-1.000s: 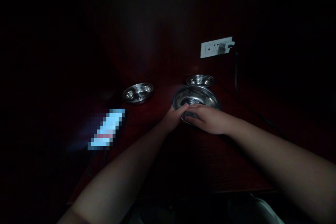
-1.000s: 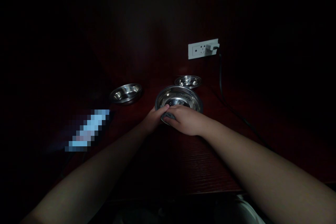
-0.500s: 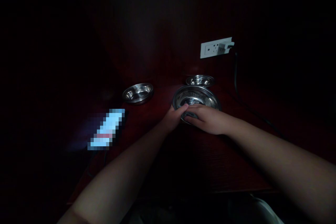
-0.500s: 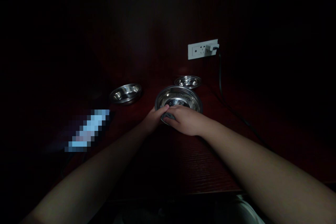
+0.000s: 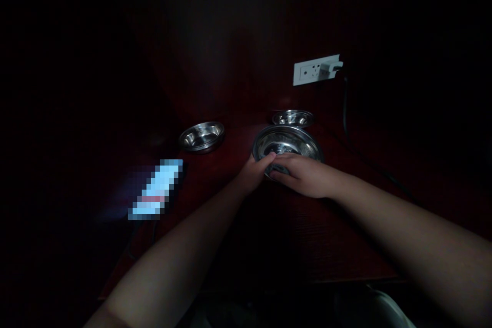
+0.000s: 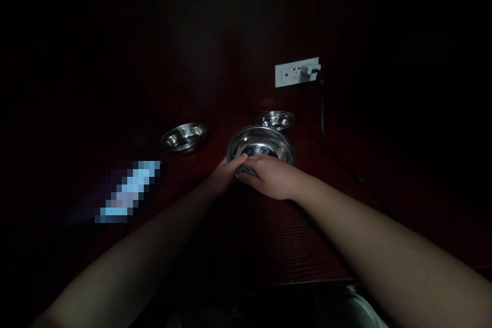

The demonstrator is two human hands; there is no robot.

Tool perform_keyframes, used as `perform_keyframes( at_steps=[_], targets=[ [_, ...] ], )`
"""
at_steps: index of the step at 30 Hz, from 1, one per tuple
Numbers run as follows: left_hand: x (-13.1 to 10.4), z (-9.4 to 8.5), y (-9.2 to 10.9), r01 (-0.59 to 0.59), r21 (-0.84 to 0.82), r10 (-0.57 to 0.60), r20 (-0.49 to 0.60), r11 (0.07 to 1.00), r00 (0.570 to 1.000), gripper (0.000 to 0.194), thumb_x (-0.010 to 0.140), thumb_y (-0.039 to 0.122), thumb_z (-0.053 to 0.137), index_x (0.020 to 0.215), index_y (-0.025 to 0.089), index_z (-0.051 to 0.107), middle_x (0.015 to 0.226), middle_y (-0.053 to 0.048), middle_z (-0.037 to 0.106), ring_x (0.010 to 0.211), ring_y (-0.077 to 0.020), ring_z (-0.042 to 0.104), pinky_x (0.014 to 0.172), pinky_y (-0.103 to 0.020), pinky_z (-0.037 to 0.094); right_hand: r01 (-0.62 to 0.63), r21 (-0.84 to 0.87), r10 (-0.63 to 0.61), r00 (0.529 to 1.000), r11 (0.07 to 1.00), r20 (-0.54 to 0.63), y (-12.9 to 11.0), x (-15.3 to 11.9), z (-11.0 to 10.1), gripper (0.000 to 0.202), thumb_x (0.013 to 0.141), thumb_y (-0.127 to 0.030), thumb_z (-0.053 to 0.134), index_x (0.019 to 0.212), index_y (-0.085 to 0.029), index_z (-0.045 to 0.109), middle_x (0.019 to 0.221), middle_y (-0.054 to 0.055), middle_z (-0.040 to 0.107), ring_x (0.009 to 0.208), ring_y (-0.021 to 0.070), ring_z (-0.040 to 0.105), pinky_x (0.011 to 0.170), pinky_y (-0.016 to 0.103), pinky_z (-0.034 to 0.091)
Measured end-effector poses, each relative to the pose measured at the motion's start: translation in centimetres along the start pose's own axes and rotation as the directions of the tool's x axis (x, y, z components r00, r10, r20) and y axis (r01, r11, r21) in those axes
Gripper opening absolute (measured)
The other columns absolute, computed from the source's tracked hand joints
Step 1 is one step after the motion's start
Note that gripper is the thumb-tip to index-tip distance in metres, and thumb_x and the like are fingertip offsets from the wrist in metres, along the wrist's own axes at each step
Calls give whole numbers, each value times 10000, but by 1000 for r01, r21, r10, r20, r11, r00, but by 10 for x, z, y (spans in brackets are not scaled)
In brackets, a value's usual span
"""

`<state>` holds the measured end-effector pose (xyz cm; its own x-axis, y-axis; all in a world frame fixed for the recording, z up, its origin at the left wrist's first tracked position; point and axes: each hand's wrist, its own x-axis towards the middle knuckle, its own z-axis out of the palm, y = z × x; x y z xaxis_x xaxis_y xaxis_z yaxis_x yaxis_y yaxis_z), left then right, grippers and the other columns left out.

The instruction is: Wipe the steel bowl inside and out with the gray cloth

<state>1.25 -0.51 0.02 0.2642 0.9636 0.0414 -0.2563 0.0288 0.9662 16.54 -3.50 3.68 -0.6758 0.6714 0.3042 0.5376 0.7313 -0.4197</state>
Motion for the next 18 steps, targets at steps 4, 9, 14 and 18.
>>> perform_keyframes(
  at_steps=[4,9,14,18],
  targets=[
    [-2,1,2,-3,-1,3,11,1000,1000,298,706,316,683,934,130,637,1004,-102,686,1045,-256,599,959,-410,414,-11,-6,11,1000,1000,-2,0,0,0,289,924,-313,437,1100,-170,616,1120,95,645,1040,209,571,950,376,422],
    [0,1,2,-23,9,23,4,1000,1000,275,701,313,687,904,136,635,985,-96,687,1045,-257,597,953,-407,420,13,1,-13,1000,1000,-5,1,0,1,266,920,-297,443,1069,-172,625,1101,96,649,1024,207,574,939,376,428],
    [1,0,-1,-22,7,22,17,1000,1000,304,708,323,682,939,131,635,992,-102,685,1045,-259,597,956,-415,414,21,10,-21,1000,1000,-9,2,0,1,281,924,-303,440,1093,-172,622,1111,94,644,1022,205,572,942,378,427],
    [1,0,0,-31,21,31,17,999,999,334,710,322,683,978,130,630,1012,-105,680,1046,-255,595,956,-408,413,26,14,-26,999,1000,-19,1,0,0,274,923,-294,440,1087,-173,624,1091,88,650,1004,203,575,928,374,433]
  ],
)
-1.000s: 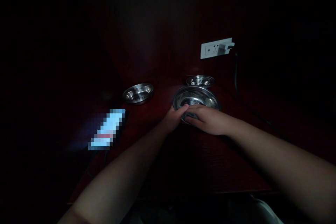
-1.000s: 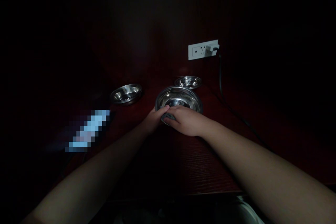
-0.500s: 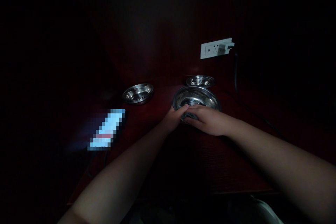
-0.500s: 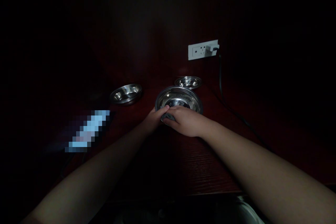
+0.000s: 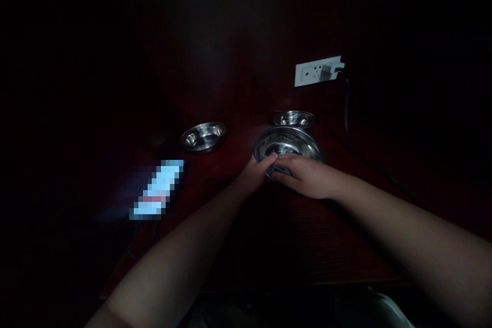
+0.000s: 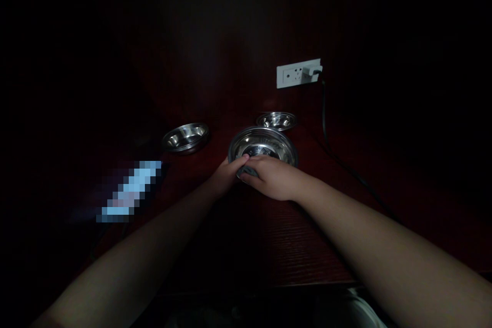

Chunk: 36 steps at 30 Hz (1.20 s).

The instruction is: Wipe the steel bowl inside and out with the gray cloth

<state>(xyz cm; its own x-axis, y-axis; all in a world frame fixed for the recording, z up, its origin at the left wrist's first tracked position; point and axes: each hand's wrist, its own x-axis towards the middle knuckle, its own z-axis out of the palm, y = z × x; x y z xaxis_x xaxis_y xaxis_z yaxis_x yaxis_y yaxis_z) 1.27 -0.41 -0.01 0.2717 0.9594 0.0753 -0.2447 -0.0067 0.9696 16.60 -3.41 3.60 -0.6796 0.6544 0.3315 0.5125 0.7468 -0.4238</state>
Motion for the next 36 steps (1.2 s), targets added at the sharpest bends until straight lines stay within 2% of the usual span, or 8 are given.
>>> perform_keyframes(
  at_steps=[7,18,27,36],
  targets=[
    [-1,0,2,28,9,-28,-24,1000,999,380,713,325,686,1031,130,614,1023,-103,679,1022,-245,605,945,-394,423,-18,-12,18,1000,1000,8,-1,-1,-1,290,925,-310,432,1093,-165,619,1112,96,643,1026,209,569,946,379,424],
    [-1,1,2,30,18,-30,2,999,1000,325,714,329,677,966,126,642,1116,-119,660,1077,-262,582,965,-400,409,-35,-42,36,999,999,21,-6,-2,0,292,900,-318,478,1110,-162,607,1138,116,639,1073,238,560,977,416,401],
    [-3,2,5,38,31,-37,-21,999,999,369,708,333,678,1010,125,635,996,-105,686,1038,-264,597,942,-407,420,-36,-43,37,999,998,34,-6,-1,0,268,915,-305,451,1088,-180,613,1118,91,642,1056,214,566,982,392,404],
    [-2,0,3,36,15,-36,-3,999,999,354,700,343,687,977,127,646,1038,-114,679,1037,-265,598,942,-408,422,-36,-43,37,999,998,38,-4,-1,0,273,916,-313,448,1096,-191,613,1125,90,637,1059,218,563,979,401,406]
  ],
)
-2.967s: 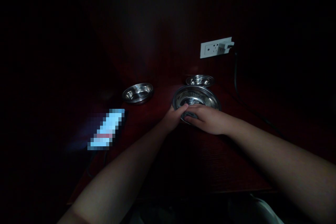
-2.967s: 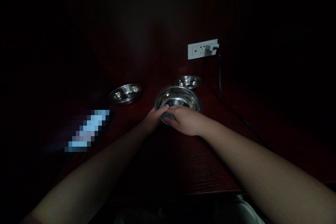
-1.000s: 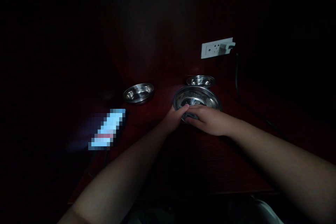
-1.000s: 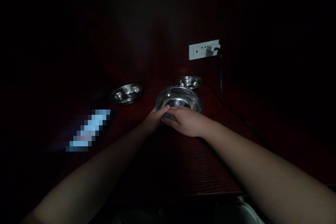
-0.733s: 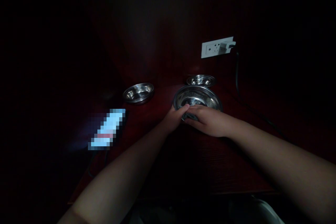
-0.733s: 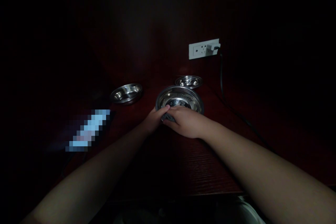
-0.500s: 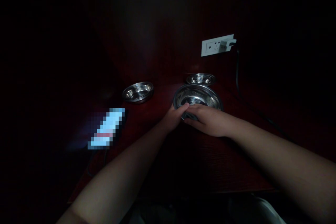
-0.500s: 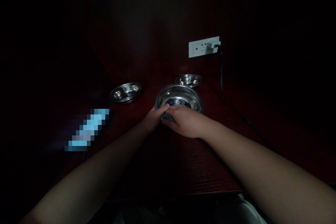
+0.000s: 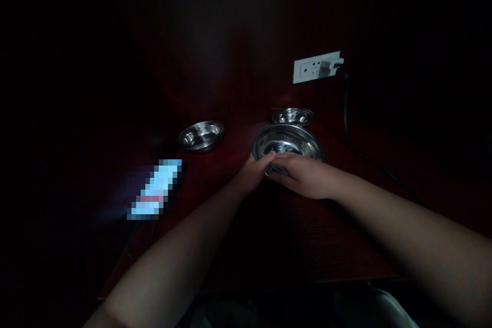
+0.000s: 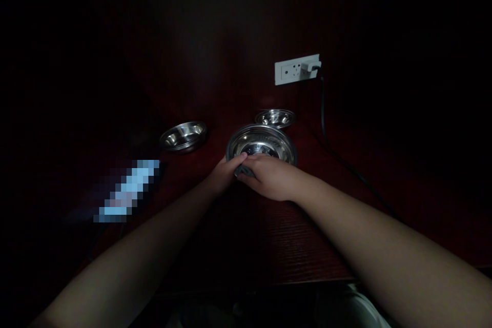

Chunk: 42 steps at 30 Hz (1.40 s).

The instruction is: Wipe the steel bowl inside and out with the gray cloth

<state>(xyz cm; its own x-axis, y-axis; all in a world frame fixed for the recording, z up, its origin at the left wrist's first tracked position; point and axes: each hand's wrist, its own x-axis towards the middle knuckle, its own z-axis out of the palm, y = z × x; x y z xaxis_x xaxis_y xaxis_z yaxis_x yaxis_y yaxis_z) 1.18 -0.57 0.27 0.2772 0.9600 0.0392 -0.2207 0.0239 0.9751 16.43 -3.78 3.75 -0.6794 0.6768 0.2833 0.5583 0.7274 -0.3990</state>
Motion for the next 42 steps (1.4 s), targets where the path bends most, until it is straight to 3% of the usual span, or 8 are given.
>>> perform_keyframes(
  at_steps=[42],
  targets=[
    [3,-3,-4,-3,28,3,-9,1000,1000,432,705,362,693,1065,134,622,1102,-109,665,1052,-259,596,945,-395,427,11,-3,-11,1000,1000,-8,0,0,-1,276,923,-299,440,1098,-171,611,1119,99,638,1045,213,567,966,395,416]
  ],
)
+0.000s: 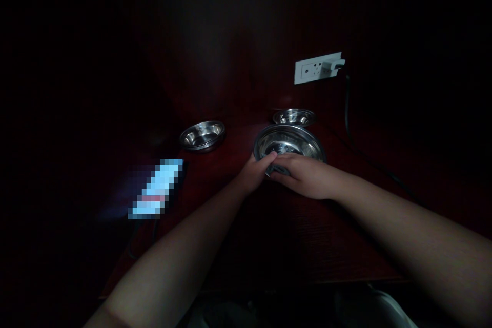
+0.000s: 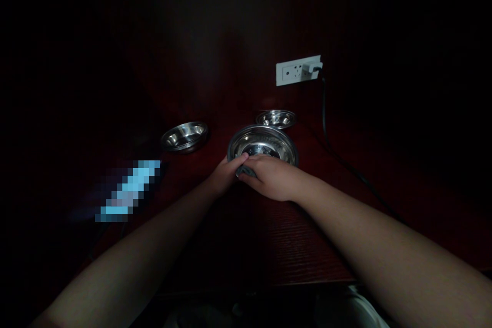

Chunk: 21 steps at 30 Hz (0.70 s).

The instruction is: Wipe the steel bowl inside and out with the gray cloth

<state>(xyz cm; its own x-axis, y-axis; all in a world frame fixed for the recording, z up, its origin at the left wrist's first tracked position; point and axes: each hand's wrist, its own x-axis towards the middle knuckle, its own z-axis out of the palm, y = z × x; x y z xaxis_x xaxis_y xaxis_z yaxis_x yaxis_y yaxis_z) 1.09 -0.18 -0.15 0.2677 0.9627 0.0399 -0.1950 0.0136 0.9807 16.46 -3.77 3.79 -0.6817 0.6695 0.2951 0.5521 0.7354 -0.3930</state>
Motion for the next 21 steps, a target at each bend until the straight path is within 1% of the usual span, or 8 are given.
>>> perform_keyframes(
  at_steps=[5,9,14,17,21],
  targets=[
    [0,0,0,-15,-4,15,4,1000,1000,422,710,343,688,1069,132,620,1134,-114,653,1055,-254,593,949,-391,423,3,-2,-3,1000,1000,-6,1,0,1,295,921,-298,443,1120,-156,608,1127,112,634,1050,215,564,968,393,413],
    [-1,0,1,-9,-10,9,3,1000,1000,400,702,352,696,1030,131,635,1094,-110,667,1040,-256,599,948,-392,421,-2,-3,2,1000,1000,-4,0,0,0,287,922,-302,441,1104,-165,614,1115,103,640,1043,214,568,967,392,413],
    [0,-1,-1,-9,-23,9,1,1000,1000,409,698,347,698,1038,129,633,1011,-103,686,1029,-256,603,942,-400,424,-7,-10,7,1000,1000,1,-1,0,0,298,919,-301,446,1122,-157,611,1125,110,635,1052,217,564,969,389,414],
    [1,-2,-2,-8,-14,8,3,1000,1000,388,699,359,696,1004,126,641,1045,-109,678,1035,-257,599,947,-399,421,-15,-5,15,1000,1000,-9,0,0,1,297,920,-300,445,1128,-167,609,1140,99,635,1067,215,562,981,388,406],
    [1,-2,-2,1,2,-1,-7,1000,1000,414,708,360,690,1051,135,630,1086,-107,668,1037,-252,599,943,-393,423,-10,-4,10,1000,1000,-11,0,0,1,298,921,-302,445,1136,-177,609,1136,94,638,1063,214,565,981,391,407]
  ],
)
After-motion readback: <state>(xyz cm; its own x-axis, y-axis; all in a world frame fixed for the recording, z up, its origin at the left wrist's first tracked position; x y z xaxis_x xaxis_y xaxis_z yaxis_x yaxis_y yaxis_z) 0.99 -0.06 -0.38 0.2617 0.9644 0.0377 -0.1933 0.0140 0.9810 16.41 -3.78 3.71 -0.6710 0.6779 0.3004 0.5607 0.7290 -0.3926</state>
